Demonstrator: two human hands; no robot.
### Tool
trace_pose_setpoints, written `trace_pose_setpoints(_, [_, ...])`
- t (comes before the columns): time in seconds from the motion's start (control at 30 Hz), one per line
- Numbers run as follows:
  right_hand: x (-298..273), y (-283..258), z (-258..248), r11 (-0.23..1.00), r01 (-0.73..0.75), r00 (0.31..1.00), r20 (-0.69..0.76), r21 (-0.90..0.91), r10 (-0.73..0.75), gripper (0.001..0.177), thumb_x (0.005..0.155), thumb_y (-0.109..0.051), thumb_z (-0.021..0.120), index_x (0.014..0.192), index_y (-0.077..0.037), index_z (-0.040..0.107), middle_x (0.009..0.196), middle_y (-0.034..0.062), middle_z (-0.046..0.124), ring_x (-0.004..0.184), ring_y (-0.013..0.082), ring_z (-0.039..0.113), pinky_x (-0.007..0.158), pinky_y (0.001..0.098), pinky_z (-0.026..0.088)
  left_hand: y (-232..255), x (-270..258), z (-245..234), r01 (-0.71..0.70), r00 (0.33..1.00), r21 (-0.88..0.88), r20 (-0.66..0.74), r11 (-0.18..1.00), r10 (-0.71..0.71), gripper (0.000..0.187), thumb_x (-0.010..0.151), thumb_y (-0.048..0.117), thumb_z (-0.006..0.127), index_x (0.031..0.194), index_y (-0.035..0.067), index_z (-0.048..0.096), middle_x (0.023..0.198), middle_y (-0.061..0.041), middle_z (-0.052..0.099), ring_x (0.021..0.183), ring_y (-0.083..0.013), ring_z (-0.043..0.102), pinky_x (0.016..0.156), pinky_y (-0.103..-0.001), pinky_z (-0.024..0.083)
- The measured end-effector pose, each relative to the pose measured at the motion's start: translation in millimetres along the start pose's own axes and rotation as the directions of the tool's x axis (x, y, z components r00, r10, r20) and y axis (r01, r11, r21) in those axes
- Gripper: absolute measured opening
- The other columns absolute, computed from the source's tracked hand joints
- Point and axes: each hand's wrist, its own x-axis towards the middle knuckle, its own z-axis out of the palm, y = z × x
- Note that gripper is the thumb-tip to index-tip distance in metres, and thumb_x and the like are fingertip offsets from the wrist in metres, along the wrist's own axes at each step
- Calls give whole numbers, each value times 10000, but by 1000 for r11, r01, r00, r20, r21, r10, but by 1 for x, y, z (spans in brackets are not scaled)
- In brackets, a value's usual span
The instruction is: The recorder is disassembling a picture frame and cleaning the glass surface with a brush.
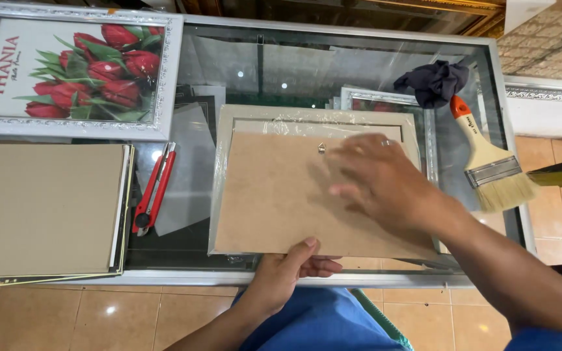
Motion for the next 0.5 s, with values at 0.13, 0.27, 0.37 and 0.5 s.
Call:
trace_pose_setpoints(0.13, [-53,-16,17,991,129,985,121,-34,-124,752,865,-605,698,1449,-157,545,1455,161,516,1418,378,377,1106,549,288,-1,8,-3,16,1000,-46,13,999,-15,402,1010,194,525,1135,-158,674,922,-288,764,867,-319,755,813,-351,599])
trace_pose_setpoints(0.27, [-76,-18,44,983,12,997,-76,-185,-26,756,778,-416,770,1449,-164,529,1453,145,471,1420,346,407,1184,565,263,-6,17,-4,-41,994,-179,91,983,58,382,1028,228,548,1144,-126,632,1033,-272,738,949,-302,747,838,-354,619])
trace_pose_setpoints(0.37, [-78,-19,47,972,-37,972,-234,-231,-19,690,739,-222,746,1403,-135,579,1440,145,529,1380,350,486,1151,535,351,-7,10,-2,-167,973,-61,153,984,175,410,1004,187,566,1222,-155,623,1152,-241,736,982,-253,733,874,-324,599])
trace_pose_setpoints(0.5, [-75,-34,28,947,-11,898,-419,-322,-132,425,778,18,713,1194,-64,746,1248,134,735,1181,298,692,989,408,559,11,-18,15,-665,560,747,479,22,675,335,924,172,681,1199,-18,660,1213,-151,710,1105,-296,665,971,-413,505])
